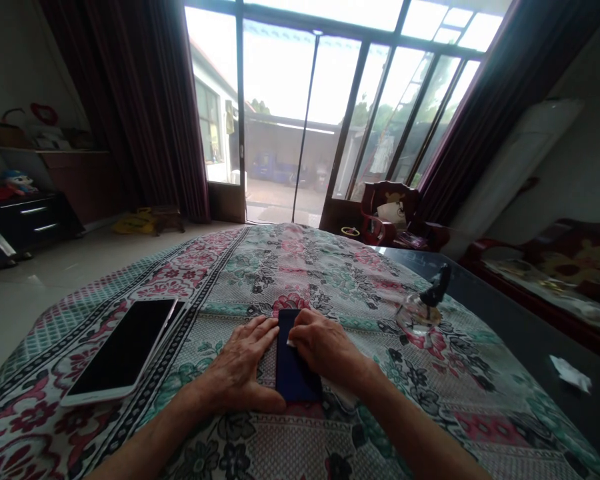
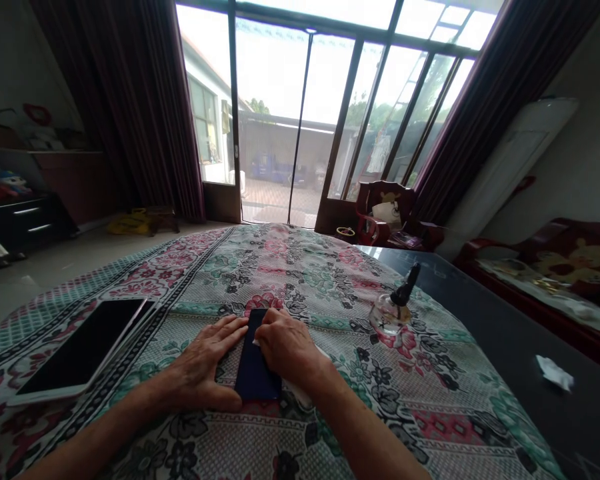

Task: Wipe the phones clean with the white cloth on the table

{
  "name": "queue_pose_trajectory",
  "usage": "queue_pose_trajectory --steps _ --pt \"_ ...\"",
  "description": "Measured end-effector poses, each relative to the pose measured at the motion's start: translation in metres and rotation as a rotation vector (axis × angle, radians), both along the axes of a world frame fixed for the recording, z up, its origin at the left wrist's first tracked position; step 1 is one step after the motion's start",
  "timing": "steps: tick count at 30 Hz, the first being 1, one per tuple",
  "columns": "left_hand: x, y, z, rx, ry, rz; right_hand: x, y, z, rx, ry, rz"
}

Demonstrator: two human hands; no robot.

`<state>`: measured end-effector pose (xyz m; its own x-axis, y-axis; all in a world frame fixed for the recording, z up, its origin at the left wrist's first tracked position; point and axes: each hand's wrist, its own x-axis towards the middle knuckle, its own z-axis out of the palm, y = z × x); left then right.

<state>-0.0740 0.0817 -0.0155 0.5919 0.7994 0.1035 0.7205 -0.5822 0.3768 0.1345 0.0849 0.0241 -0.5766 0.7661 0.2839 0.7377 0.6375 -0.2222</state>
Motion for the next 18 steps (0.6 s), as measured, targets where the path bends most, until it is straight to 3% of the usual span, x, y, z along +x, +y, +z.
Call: queue_pose_trajectory --steps 7,14,18 --pt "0.002 -0.001 0.001 -0.008 0.004 0.033 -0.015 0.003 -0.013 0.088 0.032 -0.058" --pt "0.003 -0.001 0.003 -0.002 0.027 0.028 0.001 -0.010 0.000 -0.111 0.036 0.149" --pt "0.001 0.000 -0.002 0.021 0.006 0.025 0.003 -0.008 -0.004 -0.057 0.083 0.080"
